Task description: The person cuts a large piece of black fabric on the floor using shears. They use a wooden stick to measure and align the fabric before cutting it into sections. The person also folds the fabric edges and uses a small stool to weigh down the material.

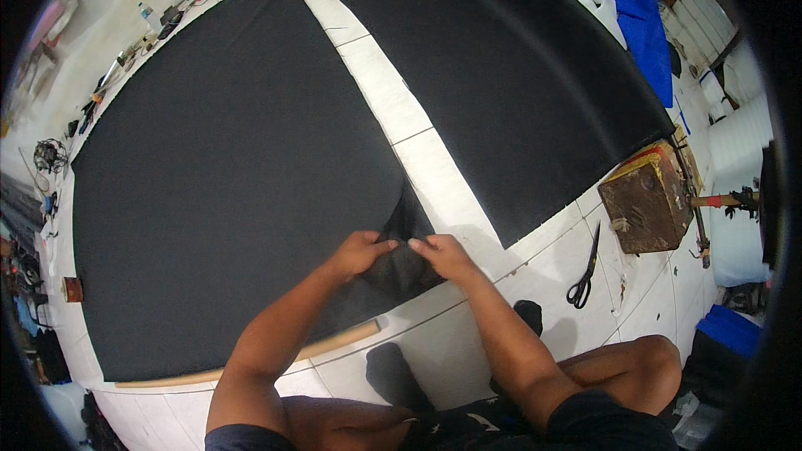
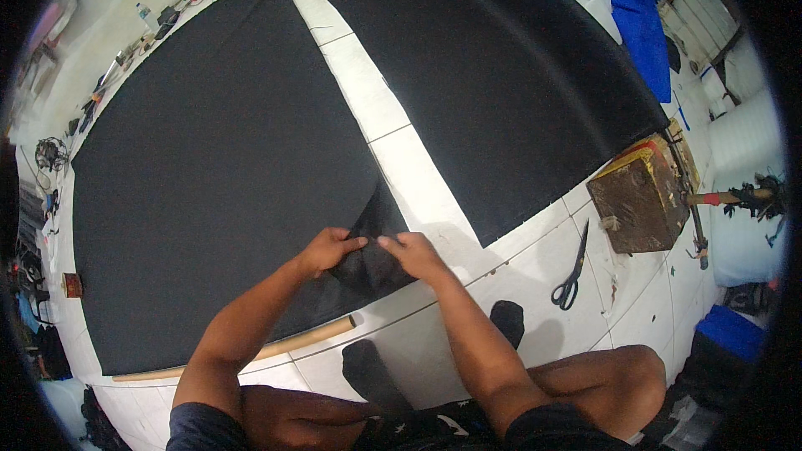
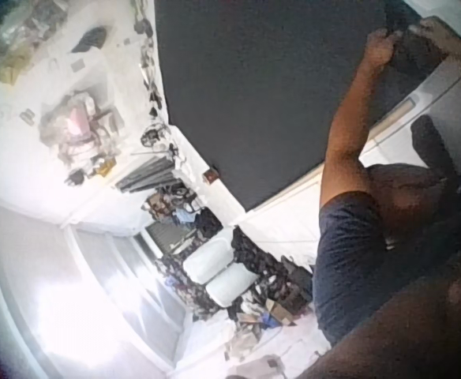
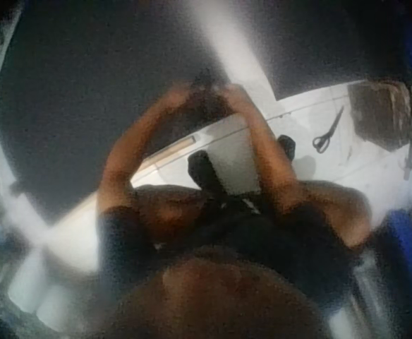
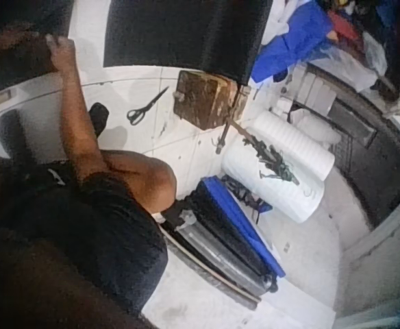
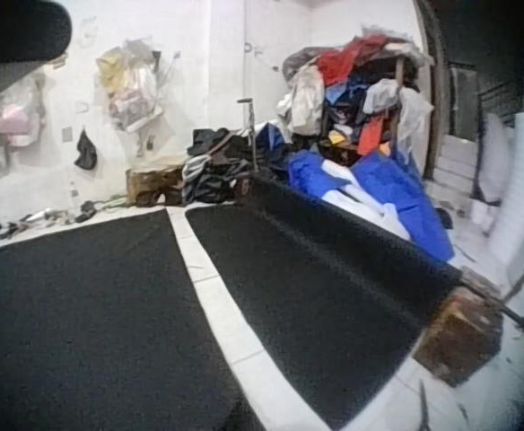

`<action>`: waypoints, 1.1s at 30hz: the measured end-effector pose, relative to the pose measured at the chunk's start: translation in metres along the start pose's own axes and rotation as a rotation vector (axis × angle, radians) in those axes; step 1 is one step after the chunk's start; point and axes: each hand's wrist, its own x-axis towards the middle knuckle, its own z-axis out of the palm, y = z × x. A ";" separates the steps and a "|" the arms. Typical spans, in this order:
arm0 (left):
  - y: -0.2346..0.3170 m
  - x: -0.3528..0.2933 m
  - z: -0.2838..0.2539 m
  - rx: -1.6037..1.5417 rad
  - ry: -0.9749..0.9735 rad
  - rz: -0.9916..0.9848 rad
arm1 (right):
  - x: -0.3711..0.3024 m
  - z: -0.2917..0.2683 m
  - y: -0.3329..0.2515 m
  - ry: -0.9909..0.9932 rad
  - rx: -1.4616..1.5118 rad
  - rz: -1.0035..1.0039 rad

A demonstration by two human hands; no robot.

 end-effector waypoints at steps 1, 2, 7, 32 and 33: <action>0.000 0.002 0.000 0.011 0.010 -0.001 | 0.001 -0.007 0.003 -0.005 0.025 0.025; -0.001 0.001 -0.002 0.021 0.003 -0.001 | -0.003 -0.012 0.007 0.011 0.028 -0.025; -0.009 0.004 -0.004 0.008 0.012 -0.014 | -0.007 -0.010 0.006 0.381 -0.450 -0.090; 0.005 -0.003 -0.001 0.050 -0.064 0.001 | -0.029 0.026 -0.055 0.034 -0.212 -0.039; 0.005 -0.003 -0.002 0.126 -0.052 0.011 | -0.030 0.033 -0.048 0.061 -0.197 -0.062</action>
